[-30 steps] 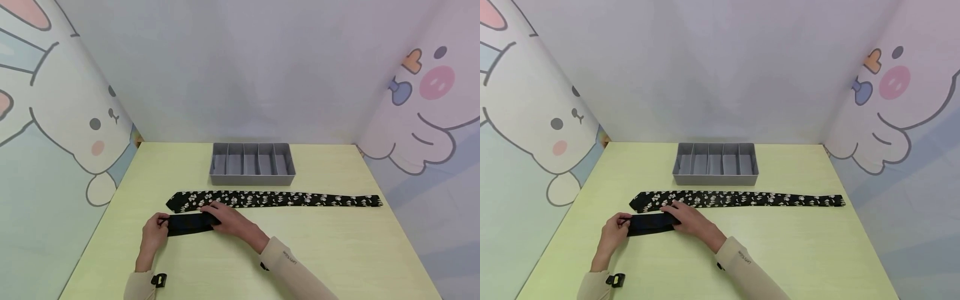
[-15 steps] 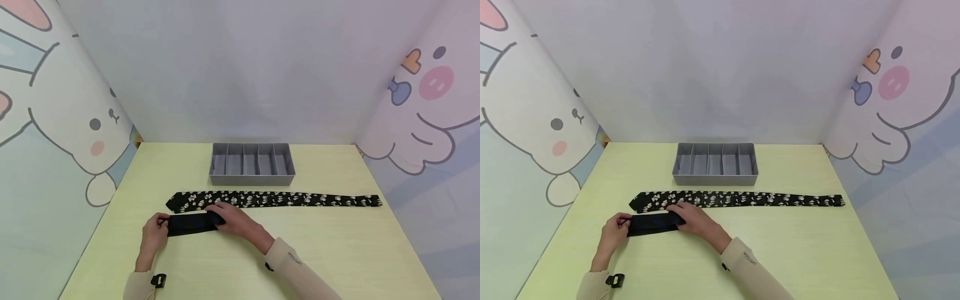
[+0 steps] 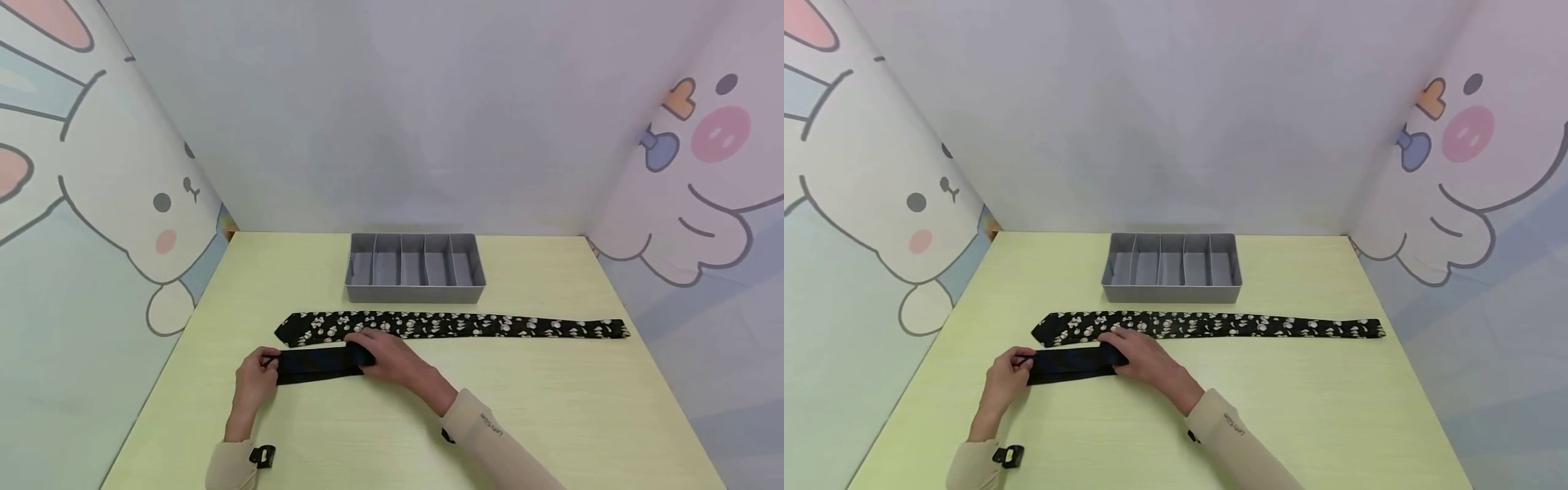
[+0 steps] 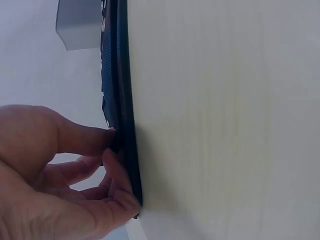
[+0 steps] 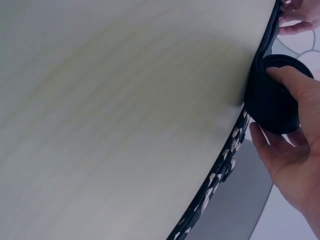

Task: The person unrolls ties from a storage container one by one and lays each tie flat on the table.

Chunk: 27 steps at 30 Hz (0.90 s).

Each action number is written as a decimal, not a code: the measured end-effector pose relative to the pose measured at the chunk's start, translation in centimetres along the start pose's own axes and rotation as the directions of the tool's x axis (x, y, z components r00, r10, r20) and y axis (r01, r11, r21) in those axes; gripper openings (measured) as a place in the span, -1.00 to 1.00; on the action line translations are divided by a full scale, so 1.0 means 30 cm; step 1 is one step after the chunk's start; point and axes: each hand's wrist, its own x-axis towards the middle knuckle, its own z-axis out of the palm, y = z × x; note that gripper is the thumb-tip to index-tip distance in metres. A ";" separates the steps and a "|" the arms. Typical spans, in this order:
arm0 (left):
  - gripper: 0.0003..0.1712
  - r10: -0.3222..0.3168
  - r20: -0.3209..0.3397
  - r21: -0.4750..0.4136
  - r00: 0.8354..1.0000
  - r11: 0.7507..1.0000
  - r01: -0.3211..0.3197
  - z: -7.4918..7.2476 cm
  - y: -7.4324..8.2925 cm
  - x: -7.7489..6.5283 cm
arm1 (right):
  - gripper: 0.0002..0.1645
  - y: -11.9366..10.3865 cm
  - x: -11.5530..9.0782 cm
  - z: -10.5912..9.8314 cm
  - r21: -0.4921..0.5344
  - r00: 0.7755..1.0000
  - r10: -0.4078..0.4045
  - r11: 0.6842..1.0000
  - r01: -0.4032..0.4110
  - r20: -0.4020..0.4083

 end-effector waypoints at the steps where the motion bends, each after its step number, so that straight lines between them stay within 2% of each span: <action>1: -0.78 0.000 0.001 -0.001 1.000 1.000 0.000 0.000 0.001 0.000 | -0.28 0.003 -0.002 0.000 -0.008 1.000 -0.004 1.000 0.004 -0.007; 7: -0.78 -0.002 0.004 0.005 1.000 1.000 0.002 0.002 -0.002 0.001 | -0.27 0.018 -0.025 -0.008 -0.019 0.999 -0.017 1.000 0.016 -0.037; 18: -0.79 0.003 0.000 0.015 1.000 1.000 -0.003 0.000 -0.005 0.006 | -0.25 0.056 -0.071 -0.034 0.011 1.000 0.017 1.000 -0.017 -0.009; 27: -0.78 0.018 0.009 0.035 1.000 0.999 -0.018 0.004 0.006 0.011 | -0.22 0.078 -0.100 -0.043 0.052 0.999 0.025 0.998 -0.024 -0.024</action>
